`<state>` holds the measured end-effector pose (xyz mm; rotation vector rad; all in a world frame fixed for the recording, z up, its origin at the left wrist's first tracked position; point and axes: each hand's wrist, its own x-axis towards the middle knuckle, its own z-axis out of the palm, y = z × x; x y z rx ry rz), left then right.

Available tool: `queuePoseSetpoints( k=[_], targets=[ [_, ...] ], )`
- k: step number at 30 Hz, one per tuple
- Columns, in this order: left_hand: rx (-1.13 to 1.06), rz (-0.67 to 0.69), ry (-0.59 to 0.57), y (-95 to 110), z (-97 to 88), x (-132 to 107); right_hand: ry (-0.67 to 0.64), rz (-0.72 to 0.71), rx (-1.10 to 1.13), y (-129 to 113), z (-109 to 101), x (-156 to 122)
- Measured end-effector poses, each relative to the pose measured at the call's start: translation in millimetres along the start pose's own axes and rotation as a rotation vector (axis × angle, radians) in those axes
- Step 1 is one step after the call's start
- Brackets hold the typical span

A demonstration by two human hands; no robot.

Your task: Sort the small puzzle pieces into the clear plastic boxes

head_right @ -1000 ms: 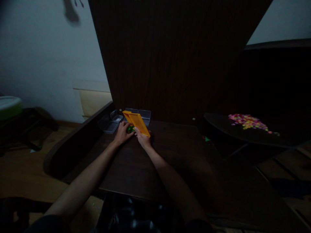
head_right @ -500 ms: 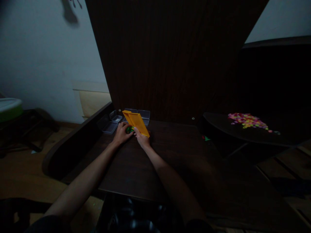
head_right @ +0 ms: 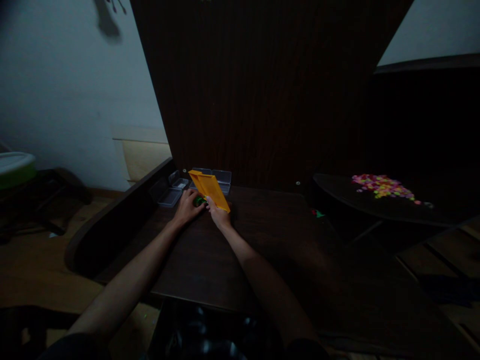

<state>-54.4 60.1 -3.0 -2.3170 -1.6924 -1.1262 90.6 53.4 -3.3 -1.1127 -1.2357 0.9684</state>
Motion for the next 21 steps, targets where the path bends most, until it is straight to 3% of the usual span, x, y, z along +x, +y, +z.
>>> queuePoseSetpoints(
  k=[13,21],
  targets=[
    [-0.029,0.026,-0.050,3.8,-3.1,1.0,0.032,-0.045,-0.003,8.3,2.6,-0.2],
    [-0.048,-0.031,0.008,4.2,-3.1,-1.0,0.049,-0.056,-0.005,8.4,2.3,1.2]
  ],
)
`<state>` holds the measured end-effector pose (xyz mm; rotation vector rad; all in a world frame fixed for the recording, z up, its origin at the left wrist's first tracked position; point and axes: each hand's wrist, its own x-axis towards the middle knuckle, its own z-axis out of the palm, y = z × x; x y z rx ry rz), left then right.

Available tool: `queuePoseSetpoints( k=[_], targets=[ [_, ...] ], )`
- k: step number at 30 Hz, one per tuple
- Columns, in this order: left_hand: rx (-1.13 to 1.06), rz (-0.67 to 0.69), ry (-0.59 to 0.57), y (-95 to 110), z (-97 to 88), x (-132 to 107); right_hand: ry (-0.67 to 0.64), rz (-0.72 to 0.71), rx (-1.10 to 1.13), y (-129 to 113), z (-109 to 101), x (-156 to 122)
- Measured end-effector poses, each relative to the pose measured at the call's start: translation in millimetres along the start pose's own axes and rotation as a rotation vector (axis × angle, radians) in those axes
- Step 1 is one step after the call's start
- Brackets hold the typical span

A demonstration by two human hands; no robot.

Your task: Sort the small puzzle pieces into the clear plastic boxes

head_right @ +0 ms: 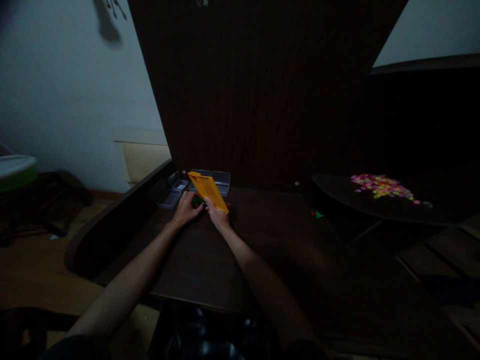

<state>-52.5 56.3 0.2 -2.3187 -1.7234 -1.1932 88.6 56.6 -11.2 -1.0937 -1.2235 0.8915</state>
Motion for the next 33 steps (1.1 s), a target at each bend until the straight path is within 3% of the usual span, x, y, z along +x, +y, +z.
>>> queuePoseSetpoints(
  k=[11,19,23,28,33],
  targets=[
    [0.191,-0.241,-0.080,0.8,0.0,4.2,0.072,-0.073,-0.239,2.7,-20.2,9.5],
    [0.317,-0.321,-0.168,3.8,6.4,3.5,0.078,-0.250,-0.333,-9.1,-72.7,-3.5],
    [0.332,-0.386,-0.173,1.5,10.0,4.8,0.058,-0.238,-0.343,-6.0,-91.9,-5.9],
    [0.371,-0.434,-0.162,0.4,11.5,10.2,0.067,-0.153,-0.327,8.7,-92.4,-0.4],
    [0.423,-0.441,-0.171,3.7,9.9,13.1,0.049,-0.140,-0.321,7.4,-89.7,-1.1]
  ],
)
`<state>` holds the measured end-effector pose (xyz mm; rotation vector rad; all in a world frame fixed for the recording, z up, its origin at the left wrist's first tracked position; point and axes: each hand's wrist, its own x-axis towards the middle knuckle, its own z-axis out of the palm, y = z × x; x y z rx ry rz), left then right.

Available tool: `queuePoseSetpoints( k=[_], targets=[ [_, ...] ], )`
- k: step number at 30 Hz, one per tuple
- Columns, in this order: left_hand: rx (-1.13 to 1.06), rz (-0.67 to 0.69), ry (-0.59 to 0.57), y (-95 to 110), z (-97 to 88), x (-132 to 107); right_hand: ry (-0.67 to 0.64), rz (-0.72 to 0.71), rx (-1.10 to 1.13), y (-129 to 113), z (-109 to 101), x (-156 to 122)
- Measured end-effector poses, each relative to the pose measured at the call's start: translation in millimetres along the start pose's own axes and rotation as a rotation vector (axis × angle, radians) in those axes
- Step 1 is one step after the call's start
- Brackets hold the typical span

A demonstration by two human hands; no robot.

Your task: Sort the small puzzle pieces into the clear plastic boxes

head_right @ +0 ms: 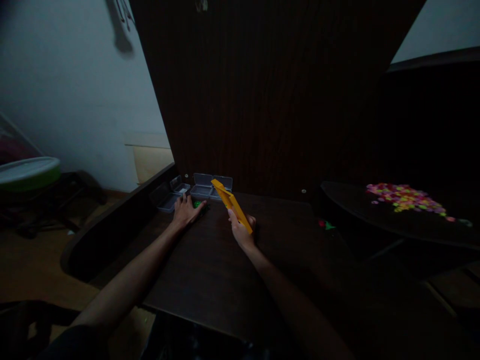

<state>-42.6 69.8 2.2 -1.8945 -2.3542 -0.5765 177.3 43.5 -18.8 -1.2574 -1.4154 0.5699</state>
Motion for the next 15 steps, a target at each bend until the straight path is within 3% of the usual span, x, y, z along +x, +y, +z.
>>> queuePoseSetpoints(
  k=[8,15],
  targets=[
    [0.006,-0.002,0.033,0.0,-2.0,-1.5,0.029,-0.059,-0.017,-5.9,-3.1,-1.3],
    [-0.059,0.077,0.127,-9.7,1.2,-6.4,0.027,-0.083,-0.032,-2.3,-2.2,-1.3]
  ],
)
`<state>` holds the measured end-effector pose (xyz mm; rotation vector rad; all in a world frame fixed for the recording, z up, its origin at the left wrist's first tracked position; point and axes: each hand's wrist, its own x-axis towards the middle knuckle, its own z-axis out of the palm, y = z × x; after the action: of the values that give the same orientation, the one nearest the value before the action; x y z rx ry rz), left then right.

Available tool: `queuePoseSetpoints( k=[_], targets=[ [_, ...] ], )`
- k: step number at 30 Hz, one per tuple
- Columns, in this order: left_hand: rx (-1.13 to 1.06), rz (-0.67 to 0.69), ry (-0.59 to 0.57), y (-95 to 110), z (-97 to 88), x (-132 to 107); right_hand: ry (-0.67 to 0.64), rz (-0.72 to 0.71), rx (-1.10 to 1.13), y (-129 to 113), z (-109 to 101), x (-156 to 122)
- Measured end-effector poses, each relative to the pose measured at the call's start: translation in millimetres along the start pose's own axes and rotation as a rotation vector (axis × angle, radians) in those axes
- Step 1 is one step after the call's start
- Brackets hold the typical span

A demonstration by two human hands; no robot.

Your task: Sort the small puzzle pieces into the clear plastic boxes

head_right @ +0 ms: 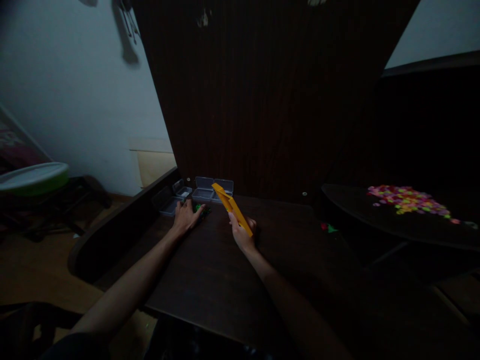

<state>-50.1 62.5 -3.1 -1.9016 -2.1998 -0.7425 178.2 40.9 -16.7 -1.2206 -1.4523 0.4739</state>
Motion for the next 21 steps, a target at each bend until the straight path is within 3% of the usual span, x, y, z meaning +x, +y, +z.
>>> queuePoseSetpoints(
  k=[8,21],
  targets=[
    [0.123,-0.053,-0.106,9.8,-7.8,1.1,0.000,-0.001,0.016,1.9,1.4,-0.6],
    [0.125,-0.033,-0.065,7.8,-5.8,2.5,-0.024,0.020,0.014,-4.0,-2.4,-0.3]
  ],
)
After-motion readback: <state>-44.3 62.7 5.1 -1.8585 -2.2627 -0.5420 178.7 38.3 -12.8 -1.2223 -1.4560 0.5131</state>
